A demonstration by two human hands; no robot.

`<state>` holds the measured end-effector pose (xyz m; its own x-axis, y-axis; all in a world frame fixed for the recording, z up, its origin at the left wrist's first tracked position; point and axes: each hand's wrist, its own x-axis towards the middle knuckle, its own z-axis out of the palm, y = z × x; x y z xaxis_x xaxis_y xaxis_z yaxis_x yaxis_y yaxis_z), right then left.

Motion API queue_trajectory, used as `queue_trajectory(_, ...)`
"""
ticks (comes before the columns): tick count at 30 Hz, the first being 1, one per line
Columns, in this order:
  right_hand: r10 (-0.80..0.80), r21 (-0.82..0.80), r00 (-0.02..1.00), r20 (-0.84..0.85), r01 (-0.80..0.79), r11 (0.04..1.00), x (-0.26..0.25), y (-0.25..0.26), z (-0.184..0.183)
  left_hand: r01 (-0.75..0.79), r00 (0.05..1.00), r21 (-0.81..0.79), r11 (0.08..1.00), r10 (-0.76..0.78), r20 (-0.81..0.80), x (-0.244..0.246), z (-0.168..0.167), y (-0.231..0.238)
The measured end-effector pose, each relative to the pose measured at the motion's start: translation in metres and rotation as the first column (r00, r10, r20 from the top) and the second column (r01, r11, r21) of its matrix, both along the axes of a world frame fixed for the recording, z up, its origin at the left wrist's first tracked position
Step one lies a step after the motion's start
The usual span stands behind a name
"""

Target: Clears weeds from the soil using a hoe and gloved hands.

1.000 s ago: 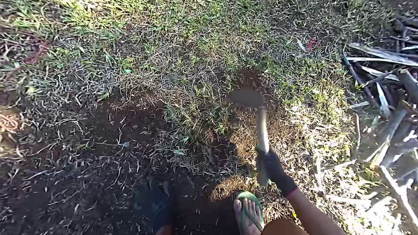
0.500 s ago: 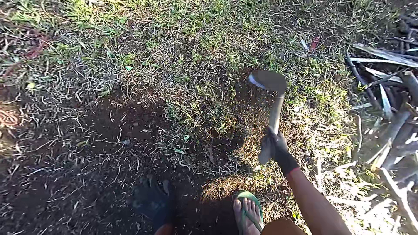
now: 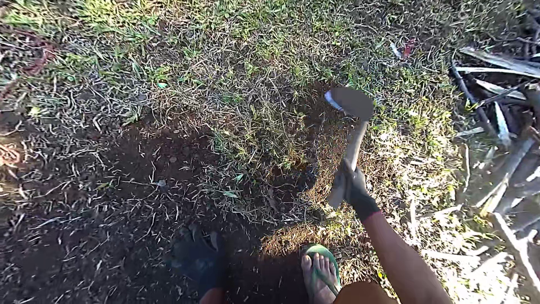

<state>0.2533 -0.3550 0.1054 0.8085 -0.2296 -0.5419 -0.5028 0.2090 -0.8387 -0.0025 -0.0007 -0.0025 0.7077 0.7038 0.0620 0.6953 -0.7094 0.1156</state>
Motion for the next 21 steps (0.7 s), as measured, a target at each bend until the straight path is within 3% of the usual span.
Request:
queue_trajectory(2,-0.178,0.092,0.982,0.062,0.172,0.981,0.021,0.018,-0.011,0.0,1.0,0.004,1.0,0.0,-0.002,-0.001,-0.003,0.001)
queue_trajectory(3,-0.194,0.13,0.979,0.056,0.186,0.974,0.023,0.027,-0.022,-0.002,1.0,0.006,1.0,0.002,0.001,0.0,-0.003,0.001)
queue_trajectory(5,0.049,0.068,0.999,-0.009,-0.048,0.996,-0.006,0.036,-0.04,0.0,1.0,0.003,1.0,0.0,0.004,-0.001,-0.001,0.0)
queue_trajectory(7,0.424,0.002,0.895,-0.141,-0.428,0.904,-0.056,0.026,-0.037,0.005,1.0,0.003,1.0,-0.005,0.011,0.001,0.001,0.0)
queue_trajectory(9,0.542,-0.016,0.81,-0.223,-0.559,0.829,-0.098,0.012,-0.021,-0.002,1.0,-0.001,1.0,0.002,0.013,0.001,0.002,0.0)
queue_trajectory(11,0.532,-0.068,0.794,-0.295,-0.573,0.817,-0.128,-0.001,-0.004,0.003,1.0,-0.004,1.0,-0.003,0.0,-0.001,0.002,0.0)
queue_trajectory(13,0.468,-0.145,0.843,-0.264,-0.514,0.845,-0.131,-0.008,0.002,0.004,1.0,0.009,1.0,-0.004,0.01,0.001,0.003,0.0)
queue_trajectory(15,0.344,-0.14,0.93,-0.128,-0.36,0.922,-0.115,-0.01,0.003,0.001,1.0,0.007,1.0,-0.001,0.006,0.0,0.003,0.0)
queue_trajectory(17,0.111,0.017,0.994,-0.003,-0.111,0.994,-0.083,-0.004,0.003,0.008,1.0,-0.004,1.0,-0.008,0.006,0.0,0.003,0.0)
queue_trajectory(19,-0.104,0.193,0.994,0.034,0.095,0.977,-0.051,0.008,-0.004,0.013,1.0,-0.006,1.0,-0.013,0.011,0.0,0.001,0.0)
queue_trajectory(21,-0.112,0.194,0.994,0.019,0.106,0.975,-0.037,0.021,-0.025,0.005,1.0,-0.005,1.0,-0.005,0.006,0.001,0.001,0.0)
